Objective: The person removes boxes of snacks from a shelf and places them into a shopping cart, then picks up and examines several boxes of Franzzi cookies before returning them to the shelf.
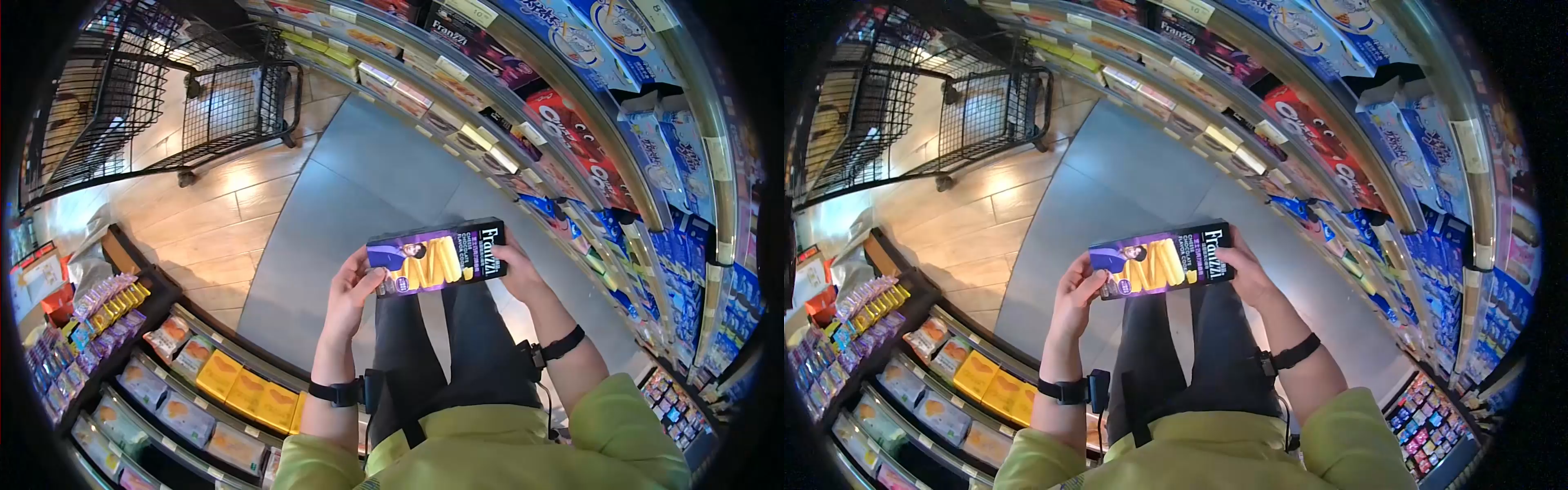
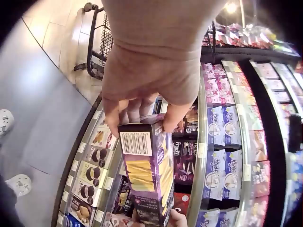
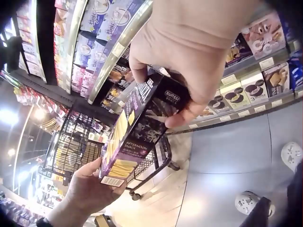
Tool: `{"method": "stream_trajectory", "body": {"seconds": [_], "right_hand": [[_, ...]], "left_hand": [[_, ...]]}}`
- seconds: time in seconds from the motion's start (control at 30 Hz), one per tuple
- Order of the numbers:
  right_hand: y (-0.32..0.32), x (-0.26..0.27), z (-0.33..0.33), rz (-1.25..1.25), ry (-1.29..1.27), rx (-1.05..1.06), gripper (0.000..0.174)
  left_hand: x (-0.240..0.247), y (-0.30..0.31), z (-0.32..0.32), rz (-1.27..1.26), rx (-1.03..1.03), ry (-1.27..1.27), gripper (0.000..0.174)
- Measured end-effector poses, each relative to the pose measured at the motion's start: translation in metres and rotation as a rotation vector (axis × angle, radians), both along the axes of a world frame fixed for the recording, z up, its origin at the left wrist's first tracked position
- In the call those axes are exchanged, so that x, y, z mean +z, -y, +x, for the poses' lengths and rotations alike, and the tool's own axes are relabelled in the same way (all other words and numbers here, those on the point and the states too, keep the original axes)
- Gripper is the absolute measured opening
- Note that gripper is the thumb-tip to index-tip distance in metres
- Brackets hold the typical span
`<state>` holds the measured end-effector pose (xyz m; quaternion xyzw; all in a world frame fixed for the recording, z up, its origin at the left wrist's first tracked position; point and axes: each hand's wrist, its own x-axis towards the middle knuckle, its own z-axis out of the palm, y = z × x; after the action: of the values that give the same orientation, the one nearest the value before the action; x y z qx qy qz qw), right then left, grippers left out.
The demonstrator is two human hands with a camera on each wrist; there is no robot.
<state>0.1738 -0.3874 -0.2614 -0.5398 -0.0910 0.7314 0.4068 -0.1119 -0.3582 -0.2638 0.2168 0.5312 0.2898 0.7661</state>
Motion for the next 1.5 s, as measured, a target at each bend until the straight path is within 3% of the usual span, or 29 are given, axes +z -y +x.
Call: {"method": "stream_trajectory", "body": {"seconds": [0.1,0.23,0.3,0.57,0.63,0.73,0.83,0.87,0.9,1.0,1.23,1.3,1.37,1.5], "right_hand": [[0.001,0.008,-0.009,0.009,-0.019,-0.031,0.063],[0.002,0.023,-0.016,0.242,0.054,0.127,0.057],[0.006,0.022,-0.018,0.356,0.271,0.239,0.05],[0.011,0.036,-0.016,0.452,0.309,0.204,0.046],[0.014,0.036,-0.013,0.489,0.306,0.236,0.054],[0.02,0.043,-0.016,0.365,0.229,0.041,0.064],[0.018,0.056,-0.009,0.252,0.267,0.129,0.071],[0.019,0.053,-0.012,0.299,0.372,0.136,0.056],[0.018,0.053,-0.01,0.295,0.373,0.13,0.056],[0.014,0.052,-0.011,0.163,0.329,0.085,0.035],[0.009,0.064,-0.012,0.148,0.222,0.0,0.03],[0.004,0.078,-0.019,0.214,0.22,0.187,0.028],[0.003,0.085,-0.028,0.248,0.135,0.181,0.028],[-0.003,0.1,-0.044,0.232,0.097,0.225,0.026]], "left_hand": [[0.01,-0.004,-0.014,0.011,-0.006,0.037,0.052],[0.005,0.006,-0.031,0.136,0.04,0.144,0.053],[-0.001,0.008,-0.032,0.357,0.068,0.172,0.052],[0.008,0.007,-0.027,0.325,0.066,0.193,0.048],[0.014,0.005,-0.027,0.322,0.063,0.178,0.051],[0.024,-0.001,-0.03,0.208,-0.036,0.147,0.059],[0.029,-0.008,-0.026,0.125,-0.079,0.209,0.067],[0.03,-0.009,-0.025,0.102,-0.094,0.173,0.065],[0.03,-0.01,-0.023,0.081,-0.11,0.137,0.065],[0.026,-0.012,-0.021,0.008,-0.099,0.151,0.058],[0.002,-0.017,-0.013,-0.086,0.026,0.088,0.045],[-0.022,-0.014,-0.012,-0.159,0.046,0.111,0.04],[-0.048,-0.008,-0.009,-0.434,0.083,0.238,0.033],[-0.069,0.002,0.004,-0.654,0.05,0.431,0.03]]}}
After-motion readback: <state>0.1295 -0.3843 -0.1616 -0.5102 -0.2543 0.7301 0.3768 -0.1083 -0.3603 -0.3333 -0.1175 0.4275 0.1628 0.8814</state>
